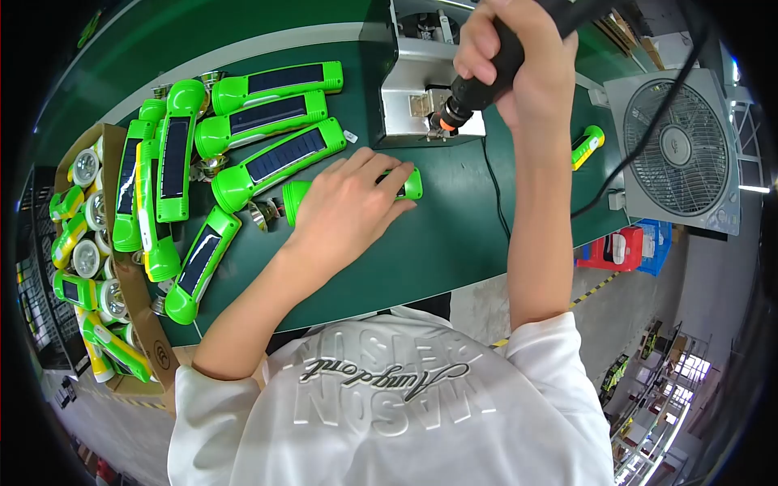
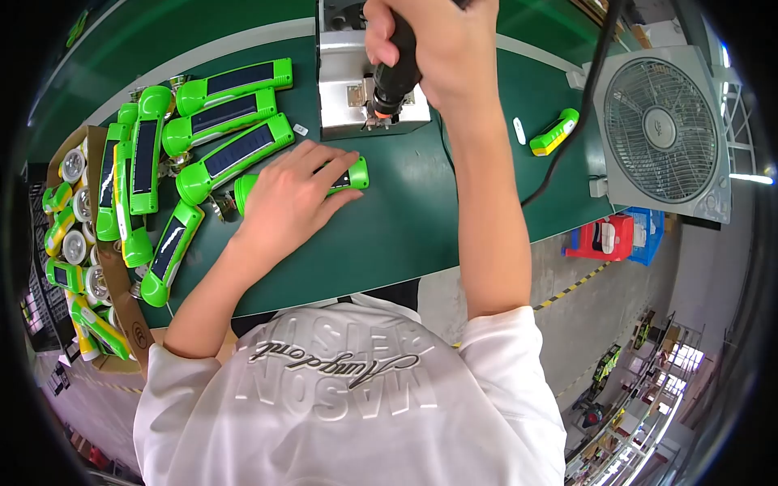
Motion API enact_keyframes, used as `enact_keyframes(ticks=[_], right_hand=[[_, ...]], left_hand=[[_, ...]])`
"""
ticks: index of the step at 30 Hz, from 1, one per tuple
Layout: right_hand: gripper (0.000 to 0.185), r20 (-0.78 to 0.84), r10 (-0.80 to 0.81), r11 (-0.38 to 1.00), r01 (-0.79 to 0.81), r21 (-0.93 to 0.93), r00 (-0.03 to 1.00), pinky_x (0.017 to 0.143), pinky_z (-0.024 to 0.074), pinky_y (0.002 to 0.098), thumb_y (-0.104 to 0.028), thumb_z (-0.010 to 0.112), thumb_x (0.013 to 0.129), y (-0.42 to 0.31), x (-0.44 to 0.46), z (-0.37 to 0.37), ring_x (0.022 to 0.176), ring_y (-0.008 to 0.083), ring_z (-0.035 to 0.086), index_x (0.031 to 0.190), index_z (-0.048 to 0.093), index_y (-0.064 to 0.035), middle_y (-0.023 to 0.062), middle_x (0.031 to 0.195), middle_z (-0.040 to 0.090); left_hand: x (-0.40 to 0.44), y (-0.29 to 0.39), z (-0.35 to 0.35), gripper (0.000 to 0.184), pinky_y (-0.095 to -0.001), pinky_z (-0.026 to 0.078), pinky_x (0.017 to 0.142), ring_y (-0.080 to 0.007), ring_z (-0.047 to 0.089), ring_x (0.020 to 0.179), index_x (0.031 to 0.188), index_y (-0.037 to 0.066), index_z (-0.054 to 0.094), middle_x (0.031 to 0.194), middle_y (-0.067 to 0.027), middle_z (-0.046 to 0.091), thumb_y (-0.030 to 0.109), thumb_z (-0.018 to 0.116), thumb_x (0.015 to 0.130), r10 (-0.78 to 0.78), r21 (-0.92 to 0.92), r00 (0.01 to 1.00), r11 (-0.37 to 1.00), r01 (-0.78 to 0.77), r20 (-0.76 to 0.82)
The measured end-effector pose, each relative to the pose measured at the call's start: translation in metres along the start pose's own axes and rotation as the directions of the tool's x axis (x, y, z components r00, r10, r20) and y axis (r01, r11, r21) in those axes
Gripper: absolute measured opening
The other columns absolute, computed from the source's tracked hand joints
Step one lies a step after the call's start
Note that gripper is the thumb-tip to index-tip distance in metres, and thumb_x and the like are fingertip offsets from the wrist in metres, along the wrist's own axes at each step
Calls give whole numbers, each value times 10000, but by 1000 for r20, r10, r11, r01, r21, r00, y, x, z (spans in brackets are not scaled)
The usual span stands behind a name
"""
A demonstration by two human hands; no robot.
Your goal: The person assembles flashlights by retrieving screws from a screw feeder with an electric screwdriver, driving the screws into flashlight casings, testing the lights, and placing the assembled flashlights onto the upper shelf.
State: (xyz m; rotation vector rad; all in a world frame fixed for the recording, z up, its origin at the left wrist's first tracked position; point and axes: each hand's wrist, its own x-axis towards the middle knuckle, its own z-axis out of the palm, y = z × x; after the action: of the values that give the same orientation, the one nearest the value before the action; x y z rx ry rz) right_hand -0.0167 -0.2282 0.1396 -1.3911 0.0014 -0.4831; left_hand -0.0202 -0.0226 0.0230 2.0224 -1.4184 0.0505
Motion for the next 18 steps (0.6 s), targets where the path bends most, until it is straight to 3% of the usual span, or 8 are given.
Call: enact_keyframes(ticks=[5,9,13,18], right_hand=[[262,36,44,994,-47,98,998,435,422,329,-208,583,964,3,-13,-15,394,163,450,1163,532,-45,51,585,500],[310,145,-93,953,46,300,985,429,415,340,-229,559,965,17,-38,-18,390,182,448,1199,514,-30,65,584,503],[341,194,-170,937,98,334,966,425,418,347,-232,565,959,40,-46,-26,400,187,452,1215,496,-17,80,580,507],[336,19,-60,958,52,283,998,452,430,343,-249,553,967,30,-57,-8,426,176,462,1203,510,-14,68,592,503]], left_hand=[[1,3,-3,428,-391,540,716,-268,649,852,1159,76,627,936,-71,658,218,808,798,-62,-26,998,998,63,25],[4,5,-6,446,-402,529,662,-281,649,767,1146,96,579,913,-63,652,220,818,791,-119,-37,991,992,122,65],[2,2,0,454,-409,521,641,-283,651,739,1136,91,565,915,-64,654,215,825,785,-124,-58,992,990,126,36],[3,2,1,456,-406,517,642,-283,651,747,1122,78,556,921,-61,655,202,830,779,-131,-61,991,989,133,31]])
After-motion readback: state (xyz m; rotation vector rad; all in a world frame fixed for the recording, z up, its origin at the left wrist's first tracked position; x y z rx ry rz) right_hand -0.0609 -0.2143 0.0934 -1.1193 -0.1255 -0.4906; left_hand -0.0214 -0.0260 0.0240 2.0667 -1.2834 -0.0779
